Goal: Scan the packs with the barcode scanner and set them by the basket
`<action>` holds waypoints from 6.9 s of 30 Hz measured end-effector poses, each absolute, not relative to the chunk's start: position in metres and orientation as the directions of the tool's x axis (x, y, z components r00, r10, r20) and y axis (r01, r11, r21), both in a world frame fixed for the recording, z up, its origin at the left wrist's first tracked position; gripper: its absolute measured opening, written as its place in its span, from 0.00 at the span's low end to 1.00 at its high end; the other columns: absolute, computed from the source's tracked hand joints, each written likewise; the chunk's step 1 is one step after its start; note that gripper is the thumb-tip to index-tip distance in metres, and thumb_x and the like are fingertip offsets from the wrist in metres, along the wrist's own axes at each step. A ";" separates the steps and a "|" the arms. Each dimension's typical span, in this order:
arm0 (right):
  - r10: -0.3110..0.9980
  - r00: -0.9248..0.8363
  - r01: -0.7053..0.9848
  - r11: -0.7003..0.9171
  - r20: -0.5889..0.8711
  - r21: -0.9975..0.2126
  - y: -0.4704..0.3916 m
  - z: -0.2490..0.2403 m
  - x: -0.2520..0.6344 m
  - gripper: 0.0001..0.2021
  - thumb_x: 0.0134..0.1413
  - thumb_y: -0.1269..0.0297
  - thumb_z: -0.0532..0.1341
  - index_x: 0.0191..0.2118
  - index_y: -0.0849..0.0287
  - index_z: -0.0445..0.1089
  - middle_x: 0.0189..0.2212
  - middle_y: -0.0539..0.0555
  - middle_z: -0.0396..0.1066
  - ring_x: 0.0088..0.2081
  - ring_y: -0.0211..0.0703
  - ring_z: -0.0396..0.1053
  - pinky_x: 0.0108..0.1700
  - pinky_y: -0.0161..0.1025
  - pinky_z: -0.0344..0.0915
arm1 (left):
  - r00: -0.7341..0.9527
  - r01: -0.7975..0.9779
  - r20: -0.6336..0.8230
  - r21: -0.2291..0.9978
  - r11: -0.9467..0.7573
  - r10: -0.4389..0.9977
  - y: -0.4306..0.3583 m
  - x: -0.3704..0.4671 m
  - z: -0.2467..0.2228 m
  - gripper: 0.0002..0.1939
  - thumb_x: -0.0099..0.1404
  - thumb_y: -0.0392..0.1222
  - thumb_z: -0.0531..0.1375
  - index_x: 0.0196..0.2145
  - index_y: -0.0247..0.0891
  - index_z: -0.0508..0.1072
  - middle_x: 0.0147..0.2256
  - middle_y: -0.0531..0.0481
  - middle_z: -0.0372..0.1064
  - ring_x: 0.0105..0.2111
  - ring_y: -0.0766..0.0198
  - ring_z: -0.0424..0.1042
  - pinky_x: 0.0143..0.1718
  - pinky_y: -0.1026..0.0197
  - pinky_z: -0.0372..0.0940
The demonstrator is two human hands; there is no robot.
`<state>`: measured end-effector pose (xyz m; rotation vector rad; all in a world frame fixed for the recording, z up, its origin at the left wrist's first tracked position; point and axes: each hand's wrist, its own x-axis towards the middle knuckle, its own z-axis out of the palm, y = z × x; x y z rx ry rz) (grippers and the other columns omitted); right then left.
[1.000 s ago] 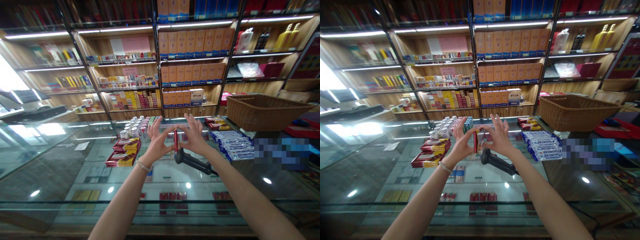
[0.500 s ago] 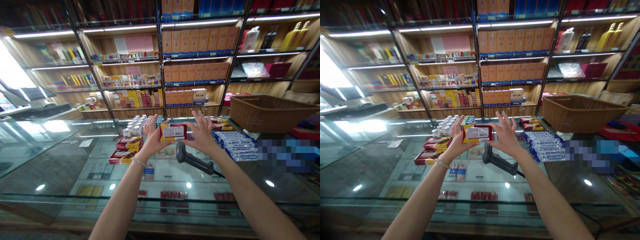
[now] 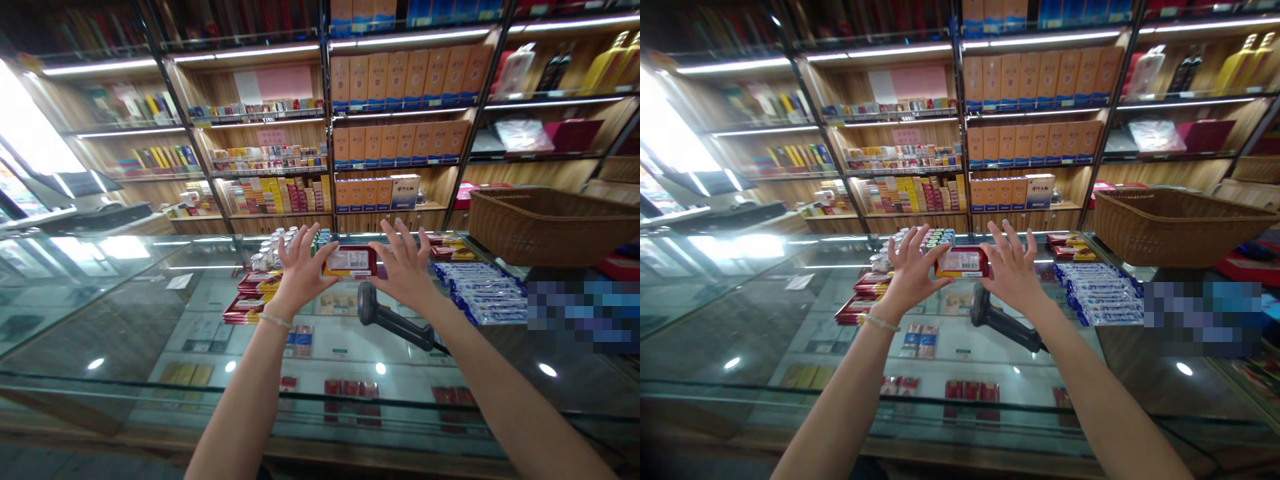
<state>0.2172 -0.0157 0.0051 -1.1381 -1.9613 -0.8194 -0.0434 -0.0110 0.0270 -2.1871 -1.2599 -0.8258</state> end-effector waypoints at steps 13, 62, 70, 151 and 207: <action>0.614 -0.300 0.907 0.421 0.730 0.018 -0.013 0.005 0.202 0.37 0.64 0.50 0.61 0.73 0.55 0.53 0.77 0.66 0.42 0.77 0.65 0.37 0.71 0.69 0.36 | 0.346 0.896 0.725 -0.067 -0.439 0.596 -0.010 -0.050 0.032 0.33 0.55 0.47 0.75 0.57 0.49 0.72 0.74 0.42 0.50 0.74 0.38 0.47 0.72 0.25 0.26; 0.916 -0.174 0.371 0.401 0.361 -0.838 -0.051 0.028 0.226 0.24 0.55 0.48 0.65 0.54 0.54 0.71 0.43 0.55 0.79 0.24 0.42 0.74 0.24 0.40 0.72 | 0.183 0.957 0.730 0.020 -0.288 0.658 0.014 -0.077 0.009 0.32 0.58 0.56 0.72 0.57 0.48 0.73 0.75 0.37 0.44 0.74 0.37 0.44 0.71 0.27 0.28; 0.932 -0.247 0.439 0.350 0.263 -0.827 -0.075 0.021 0.204 0.20 0.50 0.58 0.64 0.50 0.54 0.71 0.33 0.52 0.79 0.16 0.37 0.64 0.19 0.36 0.61 | 0.164 0.959 0.731 0.040 -0.281 0.662 0.015 -0.078 0.010 0.34 0.57 0.59 0.72 0.59 0.48 0.72 0.76 0.38 0.43 0.74 0.36 0.43 0.72 0.28 0.28; 0.884 -0.362 0.906 0.408 0.297 -0.110 -0.043 -0.037 0.204 0.21 0.57 0.50 0.69 0.52 0.56 0.77 0.74 0.66 0.52 0.74 0.66 0.48 0.68 0.70 0.50 | 0.230 0.950 0.721 -0.019 -0.312 0.654 0.016 -0.072 0.006 0.32 0.58 0.58 0.72 0.57 0.48 0.72 0.76 0.37 0.42 0.75 0.38 0.43 0.72 0.29 0.28; 0.550 -0.294 0.855 0.517 0.782 -0.042 -0.014 0.008 0.213 0.29 0.53 0.52 0.69 0.58 0.53 0.64 0.74 0.65 0.47 0.75 0.65 0.43 0.71 0.71 0.36 | 0.257 0.924 0.725 0.010 -0.383 0.638 -0.003 -0.043 0.018 0.30 0.58 0.60 0.71 0.56 0.50 0.76 0.76 0.41 0.43 0.75 0.37 0.42 0.72 0.28 0.28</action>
